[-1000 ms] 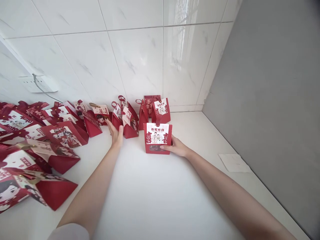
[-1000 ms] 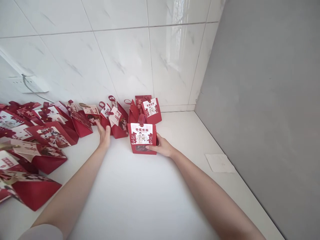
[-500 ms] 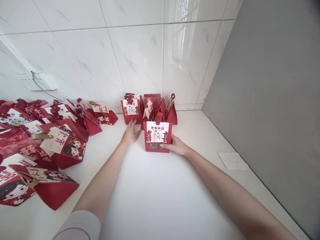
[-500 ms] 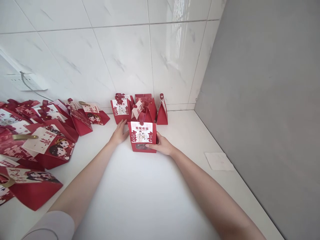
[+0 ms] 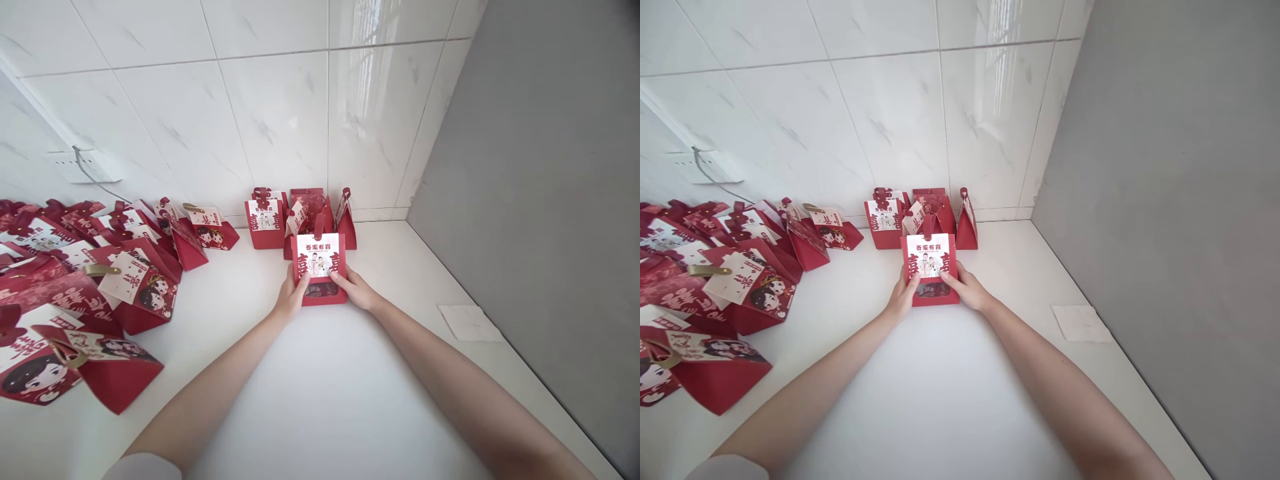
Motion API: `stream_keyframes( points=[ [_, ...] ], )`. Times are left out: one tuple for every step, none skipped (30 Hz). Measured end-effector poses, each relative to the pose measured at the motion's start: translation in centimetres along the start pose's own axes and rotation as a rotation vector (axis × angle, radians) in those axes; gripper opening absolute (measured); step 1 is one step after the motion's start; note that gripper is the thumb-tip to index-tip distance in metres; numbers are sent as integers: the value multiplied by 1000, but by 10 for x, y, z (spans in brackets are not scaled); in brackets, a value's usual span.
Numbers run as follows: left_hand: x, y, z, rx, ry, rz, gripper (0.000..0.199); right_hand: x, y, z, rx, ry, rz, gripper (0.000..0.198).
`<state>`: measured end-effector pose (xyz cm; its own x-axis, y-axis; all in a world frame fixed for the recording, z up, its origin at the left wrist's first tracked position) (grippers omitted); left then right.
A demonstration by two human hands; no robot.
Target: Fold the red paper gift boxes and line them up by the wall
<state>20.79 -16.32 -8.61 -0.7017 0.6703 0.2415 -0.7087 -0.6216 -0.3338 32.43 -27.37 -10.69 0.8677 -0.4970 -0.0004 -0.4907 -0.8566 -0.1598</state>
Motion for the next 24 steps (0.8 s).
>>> stream_keyframes(
  points=[
    [-6, 2, -1, 40, 4, -7, 58, 2, -1, 2, -12, -10, 12, 60],
    [-9, 3, -1, 66, 7, -12, 57, 3, -1, 3, -20, -18, 19, 60],
    [-11, 2, -1, 80, 8, -27, 58, 4, -2, 3, -22, -24, 22, 60],
    [-13, 1, -1, 87, 4, -53, 58, 4, -2, 3, -22, -25, 20, 61],
    [-13, -1, -1, 91, 1, -82, 59, 5, -3, 4, -21, -23, 18, 61],
    [-13, -2, -1, 92, -1, -107, 59, 5, -4, 4, -21, -19, 15, 62],
    [-12, -4, -2, 91, 3, -128, 59, 6, -4, 4, -21, -13, 10, 62],
    [-12, -5, -3, 90, 10, -144, 59, 6, -4, 4, -21, -3, 5, 62],
    [-12, -5, -4, 90, 19, -156, 59, 7, -5, 3, -20, 8, 1, 62],
    [-12, -6, -5, 91, 26, -163, 59, 7, -5, 3, -20, 20, -3, 62],
    [-13, -6, -6, 94, 30, -167, 60, 8, -5, 3, -19, 30, -5, 62],
    [-14, -6, -7, 96, 29, -167, 60, 9, -5, 2, -18, 38, -6, 61],
    [-14, -5, -8, 97, 27, -169, 60, 10, -5, 2, -16, 45, -5, 61],
    [-16, -5, -8, 96, 24, -173, 60, 11, -5, 2, -14, 50, -6, 60],
    [-17, -5, -7, 93, 23, -179, 60, 12, -5, 1, -12, 56, -8, 60],
    [-18, -5, -6, 89, 21, -185, 60, 13, -6, 1, -10, 61, -10, 60],
    [-18, -4, -5, 85, 19, -191, 60, 13, -6, 0, -7, 66, -14, 60],
    [-19, -4, -4, 81, 15, -195, 61, 13, -6, 0, -5, 69, -18, 60],
    [-19, -4, -3, 79, 12, -197, 61, 13, -6, 0, -4, 71, -21, 60],
    [-19, -4, -3, 78, 9, -197, 62, 13, -6, 0, -5, 71, -23, 60],
    [-18, -4, -3, 79, 9, -197, 62, 13, -6, 0, -5, 70, -22, 60],
    [-18, -4, -4, 82, 9, -197, 63, 13, -7, 0, -5, 68, -20, 60],
    [-18, -4, -5, 87, 11, -196, 63, 13, -6, 0, -5, 65, -17, 60],
    [-18, -4, -6, 92, 15, -199, 63, 13, -6, 0, -4, 61, -16, 60]
  ],
)
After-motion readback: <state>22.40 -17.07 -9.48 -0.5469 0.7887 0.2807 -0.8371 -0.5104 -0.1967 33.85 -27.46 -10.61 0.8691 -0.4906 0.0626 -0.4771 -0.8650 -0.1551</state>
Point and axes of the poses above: each hand's wrist, its own y-axis away from the middle knuckle, its own x-axis out of the back of the hand, z = x × y, the point moved 10 cm from there along -y, towards the middle knuckle, and after that the axes turned 5 degrees about z, right-handed, at the moved point
